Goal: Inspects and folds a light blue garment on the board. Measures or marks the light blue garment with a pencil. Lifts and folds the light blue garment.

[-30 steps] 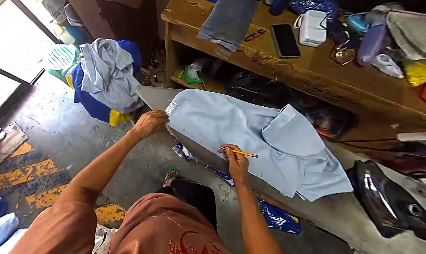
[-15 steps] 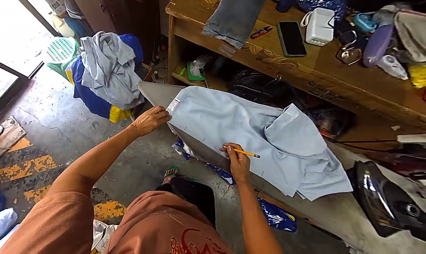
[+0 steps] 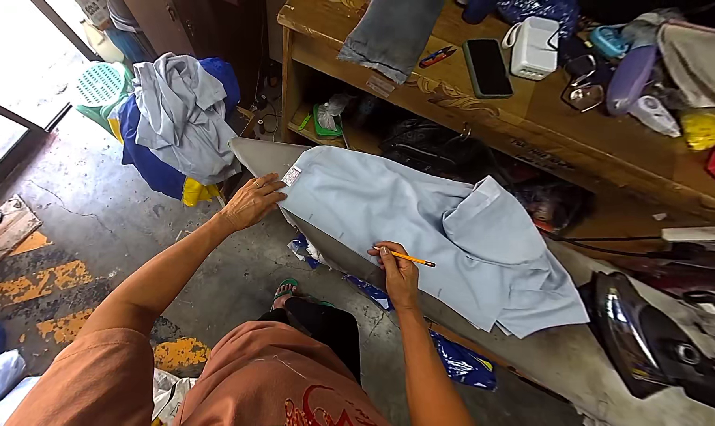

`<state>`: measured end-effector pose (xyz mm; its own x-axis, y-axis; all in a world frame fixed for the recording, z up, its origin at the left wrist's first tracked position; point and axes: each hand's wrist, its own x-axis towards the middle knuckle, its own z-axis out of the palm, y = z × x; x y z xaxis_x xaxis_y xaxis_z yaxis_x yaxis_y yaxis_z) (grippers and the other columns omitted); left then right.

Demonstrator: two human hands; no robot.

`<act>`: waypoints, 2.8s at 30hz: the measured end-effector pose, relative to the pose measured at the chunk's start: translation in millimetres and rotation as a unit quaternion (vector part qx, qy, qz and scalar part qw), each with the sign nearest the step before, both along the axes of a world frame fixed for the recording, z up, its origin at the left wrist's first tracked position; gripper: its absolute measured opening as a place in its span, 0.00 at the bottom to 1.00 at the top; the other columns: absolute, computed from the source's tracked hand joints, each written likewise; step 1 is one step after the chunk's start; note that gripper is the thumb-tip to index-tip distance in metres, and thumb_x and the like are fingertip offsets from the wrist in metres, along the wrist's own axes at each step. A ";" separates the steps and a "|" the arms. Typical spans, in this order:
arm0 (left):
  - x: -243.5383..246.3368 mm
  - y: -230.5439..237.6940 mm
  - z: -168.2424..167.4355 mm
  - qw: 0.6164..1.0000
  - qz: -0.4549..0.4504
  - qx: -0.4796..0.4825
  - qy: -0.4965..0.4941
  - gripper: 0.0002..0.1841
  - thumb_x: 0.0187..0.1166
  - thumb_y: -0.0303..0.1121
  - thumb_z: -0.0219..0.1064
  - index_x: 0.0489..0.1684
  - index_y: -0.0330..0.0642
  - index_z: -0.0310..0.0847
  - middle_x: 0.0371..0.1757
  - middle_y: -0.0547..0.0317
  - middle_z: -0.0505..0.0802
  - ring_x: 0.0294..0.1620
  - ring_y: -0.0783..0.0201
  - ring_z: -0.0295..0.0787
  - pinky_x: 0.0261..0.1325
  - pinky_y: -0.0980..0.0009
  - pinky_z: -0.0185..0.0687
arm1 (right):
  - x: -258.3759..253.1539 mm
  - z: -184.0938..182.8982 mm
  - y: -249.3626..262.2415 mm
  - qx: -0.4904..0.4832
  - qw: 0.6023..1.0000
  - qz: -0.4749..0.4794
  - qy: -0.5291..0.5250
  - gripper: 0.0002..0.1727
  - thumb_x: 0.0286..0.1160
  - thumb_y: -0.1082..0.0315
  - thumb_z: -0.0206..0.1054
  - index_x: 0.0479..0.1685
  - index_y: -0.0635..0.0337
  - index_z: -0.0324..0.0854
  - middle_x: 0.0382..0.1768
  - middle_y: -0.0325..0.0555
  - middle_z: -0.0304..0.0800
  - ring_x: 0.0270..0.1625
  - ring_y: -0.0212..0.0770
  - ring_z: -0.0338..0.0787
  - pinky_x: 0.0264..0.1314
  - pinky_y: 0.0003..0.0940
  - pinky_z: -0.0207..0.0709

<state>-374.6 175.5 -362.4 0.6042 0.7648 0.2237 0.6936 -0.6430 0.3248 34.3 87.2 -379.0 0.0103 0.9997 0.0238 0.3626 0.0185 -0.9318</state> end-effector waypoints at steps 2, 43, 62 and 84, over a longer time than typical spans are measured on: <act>-1.3 3.7 -0.2 1.000 0.001 -0.016 0.008 0.19 0.92 0.45 0.53 0.64 0.49 0.87 0.78 0.56 0.85 0.88 0.46 0.68 0.87 0.47 0.62 | 0.1 0.2 -0.6 0.000 1.000 0.000 -0.001 0.18 0.92 0.62 0.51 0.55 0.60 0.86 0.41 0.36 0.97 0.40 0.24 0.91 0.41 0.20 0.81; 160.3 -104.0 -25.2 0.997 0.068 -0.032 0.024 0.35 0.84 0.66 0.51 0.88 0.64 0.68 0.86 0.52 0.76 0.89 0.48 0.66 0.90 0.37 0.50 | 0.9 -1.3 -3.3 0.003 1.000 -0.005 -0.030 0.17 0.91 0.61 0.53 0.55 0.59 0.88 0.43 0.37 0.97 0.44 0.26 0.92 0.49 0.25 0.83; 117.5 -29.6 -8.7 0.995 -0.041 0.055 -0.074 0.09 0.81 0.25 0.63 0.43 0.40 0.92 0.47 0.50 0.95 0.57 0.51 0.92 0.62 0.58 0.87 | 0.5 -4.5 -2.2 0.008 0.999 -0.013 -0.029 0.17 0.91 0.61 0.53 0.54 0.57 0.88 0.41 0.36 0.98 0.40 0.25 0.91 0.45 0.25 0.82; 62.3 -11.9 5.0 0.994 -0.073 0.084 0.008 0.09 0.83 0.23 0.60 0.37 0.37 0.88 0.45 0.47 0.91 0.56 0.46 0.87 0.61 0.54 0.83 | 1.5 -6.4 -3.4 0.007 1.000 -0.011 -0.027 0.18 0.91 0.59 0.53 0.54 0.56 0.88 0.42 0.35 0.97 0.42 0.26 0.91 0.47 0.27 0.81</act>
